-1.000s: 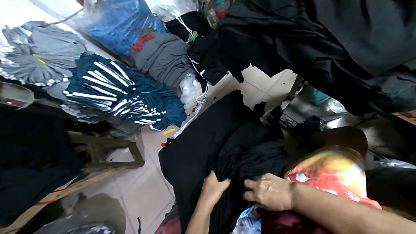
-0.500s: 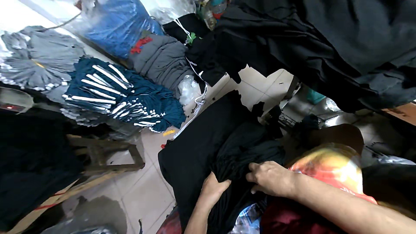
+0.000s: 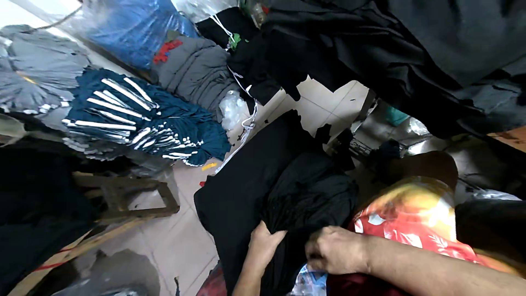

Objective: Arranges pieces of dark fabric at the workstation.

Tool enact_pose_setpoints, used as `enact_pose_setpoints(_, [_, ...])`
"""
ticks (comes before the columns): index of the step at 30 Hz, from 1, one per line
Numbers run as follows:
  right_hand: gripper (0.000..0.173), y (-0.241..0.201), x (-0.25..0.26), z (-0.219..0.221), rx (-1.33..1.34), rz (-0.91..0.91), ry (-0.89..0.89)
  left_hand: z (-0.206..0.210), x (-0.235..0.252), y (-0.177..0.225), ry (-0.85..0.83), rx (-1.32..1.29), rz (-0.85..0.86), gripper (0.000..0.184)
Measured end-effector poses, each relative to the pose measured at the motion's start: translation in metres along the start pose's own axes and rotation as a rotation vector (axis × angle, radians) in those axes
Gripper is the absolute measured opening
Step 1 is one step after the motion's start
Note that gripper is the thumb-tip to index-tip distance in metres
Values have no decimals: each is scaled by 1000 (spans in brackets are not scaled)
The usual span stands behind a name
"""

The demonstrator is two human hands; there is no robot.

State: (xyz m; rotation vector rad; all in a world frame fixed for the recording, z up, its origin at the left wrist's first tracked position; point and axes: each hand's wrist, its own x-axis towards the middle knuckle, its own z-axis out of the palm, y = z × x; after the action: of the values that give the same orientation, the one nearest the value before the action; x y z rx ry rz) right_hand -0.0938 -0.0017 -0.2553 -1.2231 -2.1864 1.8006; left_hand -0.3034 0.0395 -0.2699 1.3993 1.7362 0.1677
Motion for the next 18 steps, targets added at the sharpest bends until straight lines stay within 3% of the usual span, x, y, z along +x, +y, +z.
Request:
enact_pose_setpoints(2, [43, 6, 6, 1, 67, 152, -72, -5, -2, 1, 2, -160, 2, 53])
enact_pose_setpoints(7, [41, 15, 8, -27, 479, 550, 251, -15, -24, 4, 79, -142, 84, 56])
enact_pose_setpoints(9, [34, 23, 4, -37, 566, 535, 332, -13, -28, 3, 89, -54, 113, 57])
enact_pose_setpoints(12, [27, 34, 3, -31, 987, 433, 482, -9, -32, 5, 26, 102, 148, 58])
enact_pose_setpoints(16, [33, 34, -4, -27, 1172, 510, 573, -37, -38, 15, -380, 423, 268, 52])
enact_pose_setpoints(18, [30, 40, 0, -23, 1303, 566, 688, -61, -29, 9, -386, 389, 256, 38])
